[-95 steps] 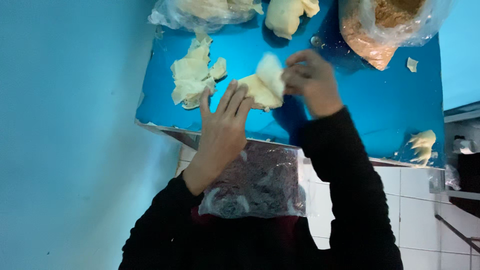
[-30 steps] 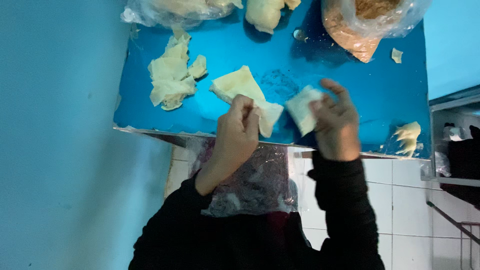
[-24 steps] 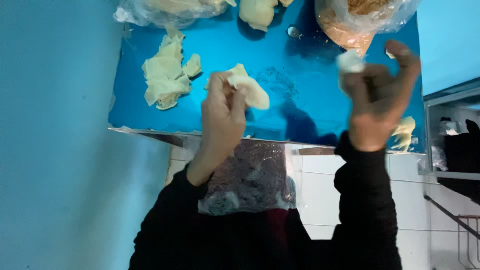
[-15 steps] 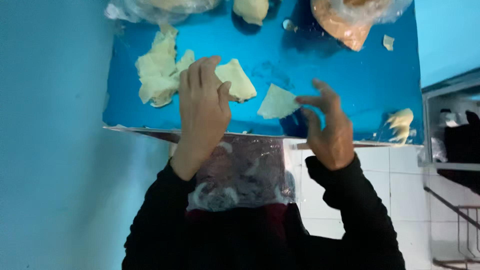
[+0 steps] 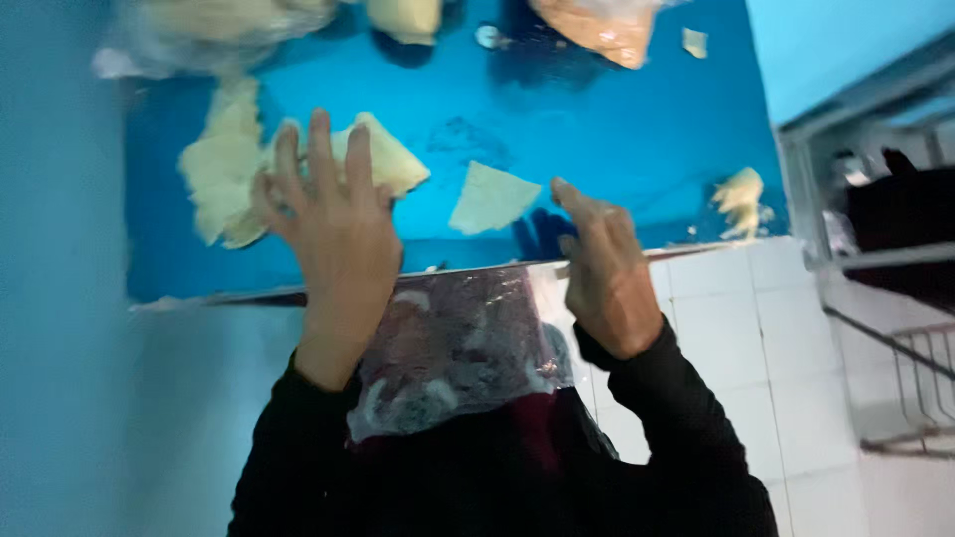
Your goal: The person shapes pieces of dough at a blue work table, folding and rolling them by hand into stick-shaped pieces and setting the finished rolls on the table. They repeatedly take new dough pieces and occasionally reach into a large container holding a brown powdery substance.
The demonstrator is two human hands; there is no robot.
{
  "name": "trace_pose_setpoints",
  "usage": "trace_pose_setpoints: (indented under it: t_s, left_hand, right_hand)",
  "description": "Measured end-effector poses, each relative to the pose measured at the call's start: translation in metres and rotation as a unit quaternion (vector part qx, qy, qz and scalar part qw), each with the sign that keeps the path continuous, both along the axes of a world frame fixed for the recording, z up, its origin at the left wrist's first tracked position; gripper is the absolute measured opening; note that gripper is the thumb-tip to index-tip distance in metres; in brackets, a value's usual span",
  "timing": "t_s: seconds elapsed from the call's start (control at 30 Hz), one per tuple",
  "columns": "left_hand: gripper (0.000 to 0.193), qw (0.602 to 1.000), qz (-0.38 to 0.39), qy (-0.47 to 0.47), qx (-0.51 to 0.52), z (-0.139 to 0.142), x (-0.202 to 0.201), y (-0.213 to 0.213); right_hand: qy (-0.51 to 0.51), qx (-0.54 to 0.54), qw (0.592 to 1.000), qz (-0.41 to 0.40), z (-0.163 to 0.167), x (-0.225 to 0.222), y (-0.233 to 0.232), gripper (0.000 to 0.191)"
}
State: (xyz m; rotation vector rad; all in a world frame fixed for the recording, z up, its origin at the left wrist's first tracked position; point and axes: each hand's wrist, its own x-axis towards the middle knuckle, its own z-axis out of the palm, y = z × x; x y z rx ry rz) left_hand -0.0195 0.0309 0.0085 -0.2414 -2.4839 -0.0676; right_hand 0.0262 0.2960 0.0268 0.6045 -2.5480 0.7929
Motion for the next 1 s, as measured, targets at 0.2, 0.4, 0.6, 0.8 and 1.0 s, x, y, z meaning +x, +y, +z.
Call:
trace_pose_setpoints:
  t_s: [0.2, 0.4, 0.6, 0.8, 1.0]
  left_hand:
    - [0.030, 0.970, -0.232, -0.049, 0.056, -0.009, 0.031, 0.031]
    - [0.022, 0.960, -0.266, -0.057, 0.062, -0.016, 0.032, 0.028]
    - [0.030, 0.947, -0.305, -0.057, 0.082, -0.017, 0.034, 0.023]
    - [0.036, 0.940, -0.321, -0.066, 0.098, -0.018, 0.029, 0.014]
    - [0.039, 0.937, -0.323, -0.070, 0.111, -0.023, 0.025, 0.010]
  right_hand:
    - [0.086, 0.116, 0.954, -0.261, -0.016, 0.022, 0.086, 0.047]
    - [0.077, 0.242, 0.895, -0.366, -0.043, 0.023, 0.142, 0.076]
    - [0.085, 0.221, 0.921, -0.310, -0.024, 0.015, 0.135, 0.042]
    - [0.037, 0.168, 0.983, -0.063, 0.010, -0.021, 0.042, 0.064]
    - [0.069, 0.233, 0.967, 0.070, 0.007, -0.068, -0.023, 0.070]
